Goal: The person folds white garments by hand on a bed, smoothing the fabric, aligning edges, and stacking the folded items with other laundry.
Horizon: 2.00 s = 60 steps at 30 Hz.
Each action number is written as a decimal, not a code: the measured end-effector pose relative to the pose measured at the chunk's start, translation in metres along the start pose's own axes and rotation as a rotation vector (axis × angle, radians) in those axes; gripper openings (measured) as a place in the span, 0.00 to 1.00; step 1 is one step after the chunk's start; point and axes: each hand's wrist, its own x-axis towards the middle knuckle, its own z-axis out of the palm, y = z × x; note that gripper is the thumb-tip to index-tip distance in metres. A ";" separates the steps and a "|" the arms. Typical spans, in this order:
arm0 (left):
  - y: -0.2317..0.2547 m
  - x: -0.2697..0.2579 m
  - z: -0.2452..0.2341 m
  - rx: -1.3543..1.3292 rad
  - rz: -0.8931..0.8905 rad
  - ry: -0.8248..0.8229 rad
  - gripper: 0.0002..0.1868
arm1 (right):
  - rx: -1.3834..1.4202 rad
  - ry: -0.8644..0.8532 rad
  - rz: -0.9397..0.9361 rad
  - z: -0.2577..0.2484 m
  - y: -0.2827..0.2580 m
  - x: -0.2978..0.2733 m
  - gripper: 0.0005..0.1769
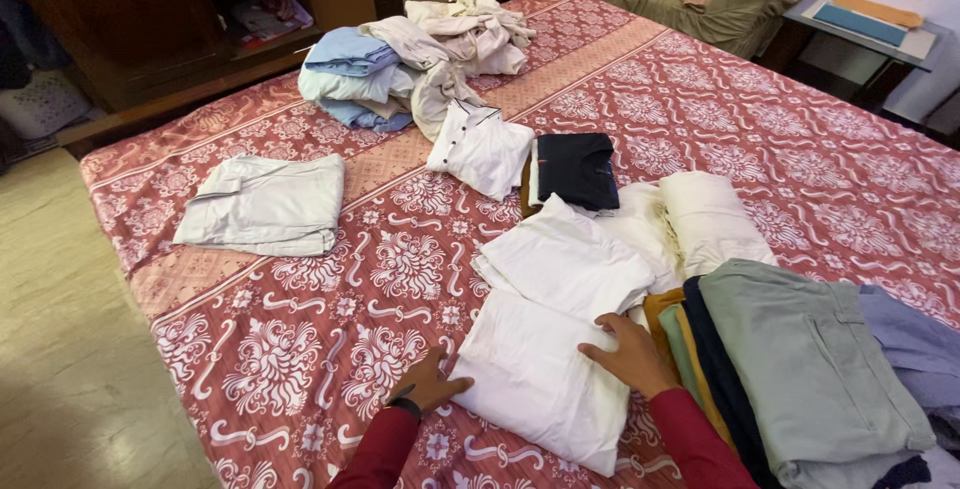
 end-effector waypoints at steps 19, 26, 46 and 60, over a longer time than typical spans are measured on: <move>0.016 0.031 0.039 -0.741 0.155 -0.067 0.20 | -0.129 -0.399 0.133 -0.036 0.023 0.039 0.37; 0.042 -0.008 0.032 -0.170 0.335 0.234 0.42 | -0.382 -0.396 0.180 -0.027 -0.002 0.029 0.51; 0.070 -0.030 0.049 0.554 0.262 0.025 0.61 | -0.541 -0.034 -0.653 0.028 -0.046 -0.004 0.47; 0.115 -0.065 0.120 0.402 0.527 0.289 0.80 | -0.470 0.148 -0.551 0.011 -0.028 -0.038 0.39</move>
